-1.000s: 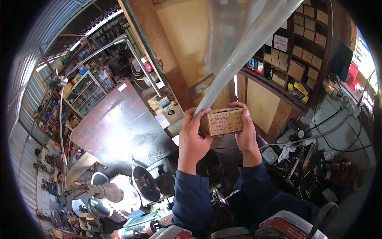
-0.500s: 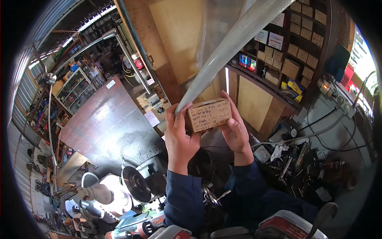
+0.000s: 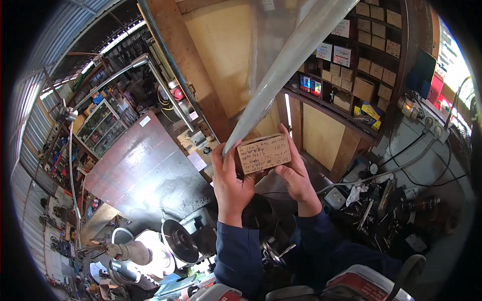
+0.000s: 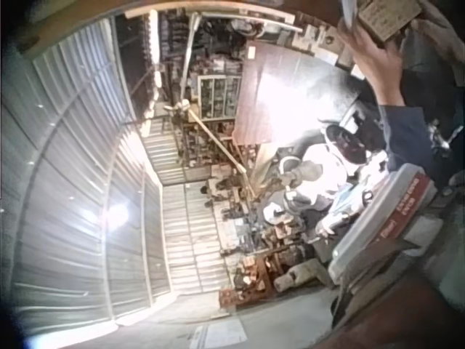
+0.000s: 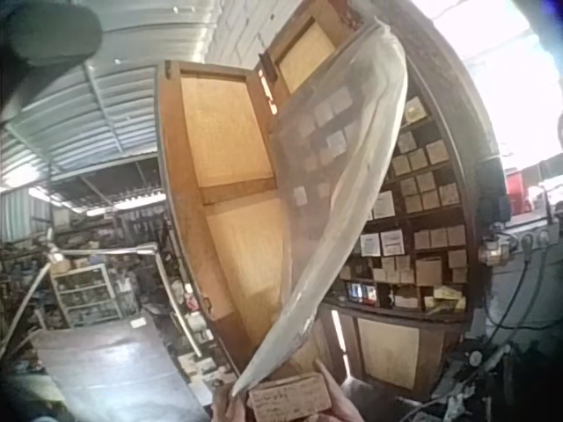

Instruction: The person handles a small metal mechanical component, placing it into a lathe-style machine, tightening it into place with a screwdriver, and manually turning the machine components to secure and align it.

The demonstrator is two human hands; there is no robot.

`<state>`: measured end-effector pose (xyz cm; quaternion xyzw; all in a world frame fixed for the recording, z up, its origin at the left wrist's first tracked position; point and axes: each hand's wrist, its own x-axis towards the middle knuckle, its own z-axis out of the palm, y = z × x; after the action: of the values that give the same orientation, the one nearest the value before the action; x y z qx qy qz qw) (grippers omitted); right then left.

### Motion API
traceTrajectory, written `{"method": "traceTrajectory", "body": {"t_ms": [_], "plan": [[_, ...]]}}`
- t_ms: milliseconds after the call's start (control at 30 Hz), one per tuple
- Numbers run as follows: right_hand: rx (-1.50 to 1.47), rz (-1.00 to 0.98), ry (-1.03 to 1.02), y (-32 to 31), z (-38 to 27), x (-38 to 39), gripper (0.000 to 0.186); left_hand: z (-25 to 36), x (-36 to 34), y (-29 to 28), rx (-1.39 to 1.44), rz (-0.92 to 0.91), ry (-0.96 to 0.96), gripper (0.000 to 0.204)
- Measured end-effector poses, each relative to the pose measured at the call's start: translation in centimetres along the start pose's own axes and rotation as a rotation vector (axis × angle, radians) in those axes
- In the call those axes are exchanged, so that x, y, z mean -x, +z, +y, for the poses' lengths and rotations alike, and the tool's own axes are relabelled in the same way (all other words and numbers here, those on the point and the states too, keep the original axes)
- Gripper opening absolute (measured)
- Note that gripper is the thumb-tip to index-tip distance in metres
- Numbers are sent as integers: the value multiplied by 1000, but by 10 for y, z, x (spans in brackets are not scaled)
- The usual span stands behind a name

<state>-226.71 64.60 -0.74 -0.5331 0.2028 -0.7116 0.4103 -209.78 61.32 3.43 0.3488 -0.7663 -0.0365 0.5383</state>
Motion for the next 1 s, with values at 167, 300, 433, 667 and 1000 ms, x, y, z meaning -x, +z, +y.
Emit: {"method": "traceTrajectory", "body": {"t_ms": [167, 300, 433, 667, 1000], "plan": [[15, 13, 9, 1, -1, 2, 86, 0, 0, 4, 32, 5, -25, 79], [21, 12, 15, 2, -2, 2, 86, -1, 0, 3, 1, 17, 10, 80], [-1, 13, 38, 3, -3, 1, 87, -1, 0, 3, 4, 8, 3, 81], [-36, 23, 45, 5, -5, 1, 87, 0, 0, 3, 5, -4, 12, 79], [-13, 6, 15, 3, -4, 1, 86, -2, 1, 4, 10, -11, 2, 78]]}}
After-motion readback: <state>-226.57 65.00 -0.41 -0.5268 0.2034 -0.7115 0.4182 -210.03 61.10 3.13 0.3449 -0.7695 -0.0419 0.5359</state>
